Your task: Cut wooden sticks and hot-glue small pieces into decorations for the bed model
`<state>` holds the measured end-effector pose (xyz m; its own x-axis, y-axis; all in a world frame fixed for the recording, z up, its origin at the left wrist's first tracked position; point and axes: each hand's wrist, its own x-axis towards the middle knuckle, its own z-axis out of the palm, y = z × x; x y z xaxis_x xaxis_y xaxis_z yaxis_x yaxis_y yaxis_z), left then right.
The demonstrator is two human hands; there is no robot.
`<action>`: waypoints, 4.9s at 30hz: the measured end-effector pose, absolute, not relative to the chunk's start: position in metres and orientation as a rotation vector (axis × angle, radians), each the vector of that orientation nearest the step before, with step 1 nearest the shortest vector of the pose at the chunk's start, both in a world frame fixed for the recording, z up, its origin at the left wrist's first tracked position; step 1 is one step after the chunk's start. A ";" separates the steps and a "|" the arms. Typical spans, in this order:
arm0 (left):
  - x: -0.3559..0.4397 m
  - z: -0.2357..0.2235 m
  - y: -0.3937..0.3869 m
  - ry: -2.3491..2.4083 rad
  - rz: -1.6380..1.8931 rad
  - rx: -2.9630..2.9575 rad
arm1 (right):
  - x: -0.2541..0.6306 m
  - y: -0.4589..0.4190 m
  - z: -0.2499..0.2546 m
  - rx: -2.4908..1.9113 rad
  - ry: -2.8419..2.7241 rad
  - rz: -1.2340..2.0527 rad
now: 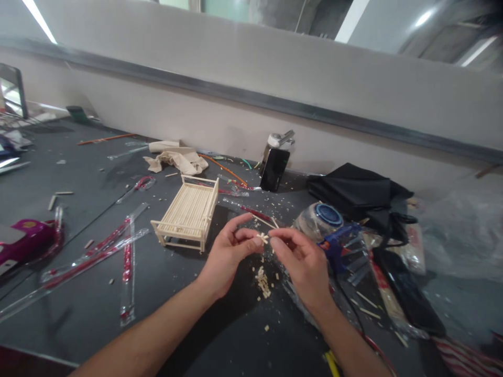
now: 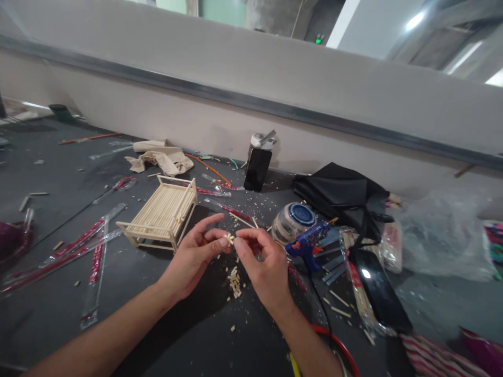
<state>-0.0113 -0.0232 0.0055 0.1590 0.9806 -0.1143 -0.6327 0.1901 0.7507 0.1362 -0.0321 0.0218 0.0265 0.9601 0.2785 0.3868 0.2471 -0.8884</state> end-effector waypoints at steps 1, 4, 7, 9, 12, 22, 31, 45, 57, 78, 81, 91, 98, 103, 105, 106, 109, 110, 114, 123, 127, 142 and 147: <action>-0.011 0.006 -0.023 0.681 1.275 0.621 | 0.136 -0.032 0.022 -1.308 -1.554 0.741; -0.011 0.006 -0.023 0.677 1.292 0.606 | 0.135 -0.033 0.022 -1.327 -1.601 0.724; -0.011 0.007 -0.023 0.673 1.287 0.591 | 0.134 -0.033 0.024 -1.338 -1.626 0.685; -0.012 0.008 -0.024 0.665 1.273 0.590 | 0.134 -0.032 0.026 -1.353 -1.633 0.665; -0.012 0.009 -0.025 0.656 1.246 0.593 | 0.134 -0.032 0.027 -1.365 -1.638 0.669; -0.013 0.007 -0.022 0.675 1.263 0.590 | 0.136 -0.032 0.031 -1.372 -1.686 0.722; -0.014 0.007 -0.022 0.734 1.267 0.693 | 0.136 -0.030 0.038 -1.439 -1.735 0.820; -0.015 -0.004 -0.017 0.775 1.267 0.632 | 0.151 -0.032 0.056 -1.440 -1.650 0.835; -0.014 0.003 -0.024 0.685 1.324 0.841 | 0.152 -0.032 0.064 -1.488 -1.636 0.962; -0.013 -0.001 -0.029 0.916 1.159 1.293 | 0.133 -0.025 0.060 -1.353 -1.423 1.149; -0.011 -0.005 -0.029 1.003 1.126 1.305 | 0.125 -0.012 0.068 -1.270 -1.355 1.137; -0.001 -0.015 -0.041 0.793 0.777 1.884 | 0.068 0.052 0.042 -1.325 -1.442 1.310; -0.001 -0.024 -0.041 0.849 0.745 2.026 | 0.035 0.069 0.026 -1.297 -1.625 1.270; 0.000 -0.024 -0.041 0.900 0.685 2.051 | 0.031 0.076 0.017 -1.262 -1.739 1.192; 0.000 -0.023 -0.042 0.906 0.675 2.053 | 0.030 0.077 0.015 -1.250 -1.761 1.158; 0.000 -0.022 -0.042 0.907 0.677 2.053 | 0.029 0.077 0.014 -1.244 -1.769 1.143; -0.001 -0.021 -0.040 0.913 0.696 2.048 | 0.025 0.079 0.014 -1.233 -1.784 1.106; -0.001 -0.021 -0.040 0.915 0.701 2.047 | 0.024 0.079 0.013 -1.234 -1.788 1.093; -0.001 -0.022 -0.040 0.921 0.687 2.066 | 0.021 0.083 0.009 -1.253 -1.783 1.036; -0.001 -0.017 -0.043 1.004 0.566 2.139 | 0.013 0.086 0.001 -1.257 -1.730 1.088; -0.001 -0.019 -0.042 1.017 0.558 2.098 | 0.012 0.085 0.003 -1.250 -1.728 1.122; -0.005 -0.019 -0.034 0.945 1.027 1.750 | 0.083 0.037 0.055 -1.286 -1.728 0.980; -0.010 -0.007 -0.027 0.904 1.195 1.308 | 0.128 -0.021 0.061 -1.345 -1.761 0.625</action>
